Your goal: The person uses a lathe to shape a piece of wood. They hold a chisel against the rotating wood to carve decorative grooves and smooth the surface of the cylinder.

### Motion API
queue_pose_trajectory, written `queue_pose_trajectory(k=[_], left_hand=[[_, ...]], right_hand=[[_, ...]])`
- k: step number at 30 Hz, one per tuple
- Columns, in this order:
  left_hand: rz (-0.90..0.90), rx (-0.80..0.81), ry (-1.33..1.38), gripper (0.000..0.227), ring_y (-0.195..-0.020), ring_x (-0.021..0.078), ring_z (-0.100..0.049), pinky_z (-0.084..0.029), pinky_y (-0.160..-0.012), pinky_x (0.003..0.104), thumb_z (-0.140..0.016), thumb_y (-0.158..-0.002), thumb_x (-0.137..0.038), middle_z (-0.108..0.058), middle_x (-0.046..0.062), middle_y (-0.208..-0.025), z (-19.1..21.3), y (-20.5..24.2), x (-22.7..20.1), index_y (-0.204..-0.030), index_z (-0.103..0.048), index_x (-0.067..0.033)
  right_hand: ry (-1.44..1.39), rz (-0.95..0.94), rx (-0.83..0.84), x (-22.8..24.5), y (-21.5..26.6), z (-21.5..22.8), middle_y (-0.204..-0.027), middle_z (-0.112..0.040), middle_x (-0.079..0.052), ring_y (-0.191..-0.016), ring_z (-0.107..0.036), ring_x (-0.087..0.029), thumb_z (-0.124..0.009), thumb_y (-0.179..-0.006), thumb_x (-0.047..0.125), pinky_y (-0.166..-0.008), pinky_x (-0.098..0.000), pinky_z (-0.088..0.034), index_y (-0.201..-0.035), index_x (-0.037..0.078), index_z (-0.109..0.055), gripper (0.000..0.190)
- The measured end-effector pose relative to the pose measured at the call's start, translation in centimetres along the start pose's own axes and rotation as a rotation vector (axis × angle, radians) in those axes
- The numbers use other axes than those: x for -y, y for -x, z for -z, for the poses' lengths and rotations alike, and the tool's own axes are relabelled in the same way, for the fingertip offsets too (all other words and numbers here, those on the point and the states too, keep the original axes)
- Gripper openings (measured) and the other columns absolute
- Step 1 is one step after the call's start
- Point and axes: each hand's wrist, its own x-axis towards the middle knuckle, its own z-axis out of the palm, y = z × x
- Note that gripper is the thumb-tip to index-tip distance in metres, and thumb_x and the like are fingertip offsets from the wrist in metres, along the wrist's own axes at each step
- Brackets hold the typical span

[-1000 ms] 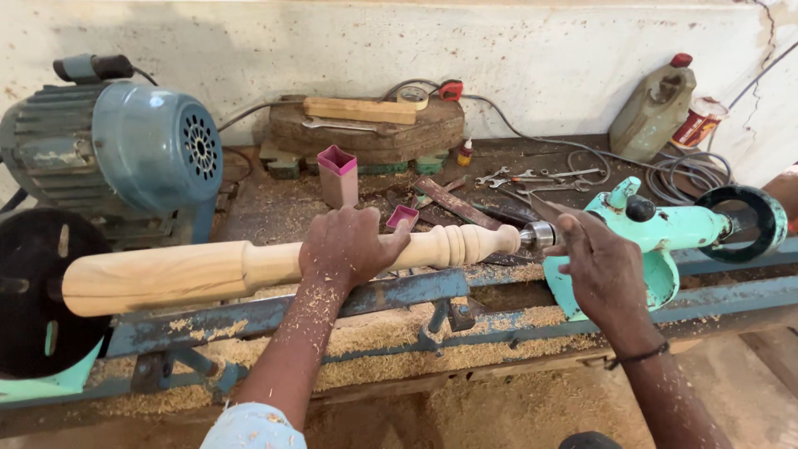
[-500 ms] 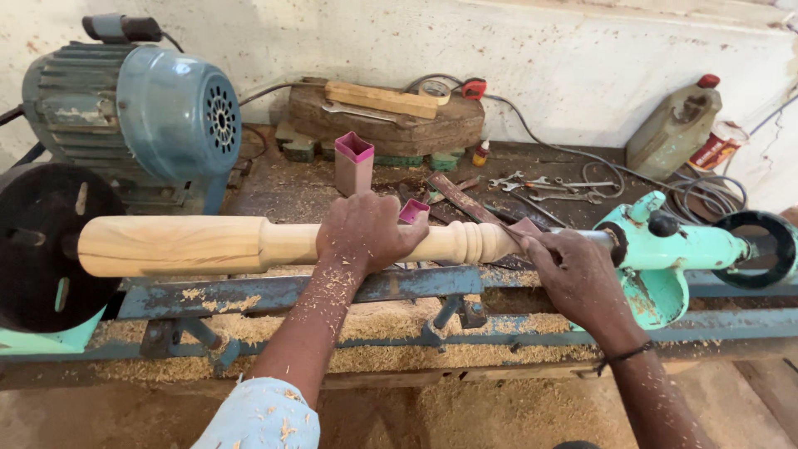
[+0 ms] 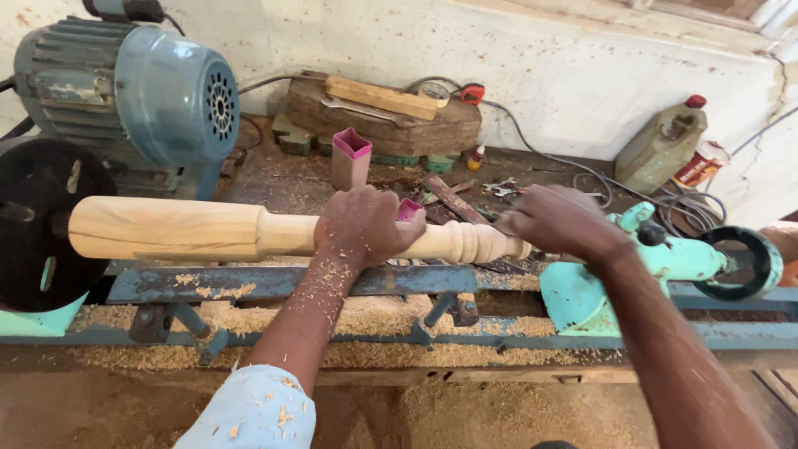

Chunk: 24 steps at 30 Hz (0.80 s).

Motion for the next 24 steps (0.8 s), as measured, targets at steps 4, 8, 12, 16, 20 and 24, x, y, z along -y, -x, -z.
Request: queue_pose_trajectory(k=[4, 8, 12, 16, 20, 24], left_hand=[[-0.016, 0.039, 0.002, 0.055, -0.071, 0.0393, -0.073, -0.058, -0.069, 0.052, -0.062, -0.086, -0.058, -0.073, 0.022, -0.074, -1.1, 0.4, 0.8, -0.076, -0.078, -0.0060], [-0.003, 0.041, 0.004, 0.054, -0.071, 0.0392, -0.074, -0.059, -0.069, 0.051, -0.061, -0.087, -0.057, -0.073, 0.022, -0.074, -0.2, -0.1, -0.1, -0.078, -0.079, -0.0065], [-0.004, 0.000, 0.035, 0.054, -0.068, 0.0398, -0.073, -0.058, -0.068, 0.051, -0.062, -0.087, -0.056, -0.072, 0.022, -0.073, 0.0, 0.2, 0.5, -0.078, -0.079, -0.0066], [0.010, 0.021, 0.017, 0.055, -0.068, 0.0393, -0.073, -0.059, -0.067, 0.050, -0.062, -0.087, -0.056, -0.072, 0.022, -0.072, -0.3, 0.2, 0.0, -0.076, -0.078, -0.0052], [0.010, 0.089, 0.004, 0.057, -0.067, 0.0373, -0.074, -0.059, -0.069, 0.050, -0.061, -0.088, -0.056, -0.072, 0.022, -0.071, 0.5, -0.4, 0.2, -0.075, -0.077, -0.0033], [0.019, 0.076, 0.004, 0.056, -0.066, 0.0369, -0.074, -0.059, -0.068, 0.050, -0.060, -0.089, -0.055, -0.072, 0.021, -0.070, 0.0, 0.6, 0.0, -0.073, -0.077, -0.0036]], right_hand=[[-0.138, -0.096, 0.016, 0.7, 0.9, -0.9, -0.055, -0.064, -0.001, -0.049, -0.060, -0.011, -0.046, -0.099, 0.049, -0.054, -0.0382, -0.045, -0.072, 0.017, -0.077, 0.051], [0.105, 0.011, 0.108, 0.8, -0.7, 0.3, -0.069, -0.069, -0.005, -0.064, -0.062, -0.020, -0.052, -0.103, 0.045, -0.061, -0.0388, -0.050, -0.078, 0.013, -0.079, 0.048], [-0.014, 0.065, 0.122, -0.2, -2.5, 1.3, -0.070, -0.073, -0.005, -0.064, -0.069, -0.020, -0.055, -0.095, 0.046, -0.069, -0.0417, -0.056, -0.080, 0.017, -0.076, 0.039], [0.142, 0.105, 0.132, -1.1, -2.1, 0.9, -0.074, -0.073, -0.008, -0.066, -0.066, -0.023, -0.059, -0.092, 0.042, -0.071, -0.0452, -0.055, -0.079, 0.010, -0.075, 0.038], [0.084, 0.114, 0.236, -0.4, -2.8, 1.4, -0.076, -0.074, -0.014, -0.067, -0.067, -0.026, -0.057, -0.099, 0.049, -0.067, -0.0462, -0.059, -0.077, 0.006, -0.077, 0.052], [0.061, 0.081, 0.229, 0.4, -2.4, 1.5, -0.081, -0.079, -0.006, -0.070, -0.071, -0.023, -0.057, -0.097, 0.043, -0.073, -0.0437, -0.059, -0.091, 0.015, -0.079, 0.036]])
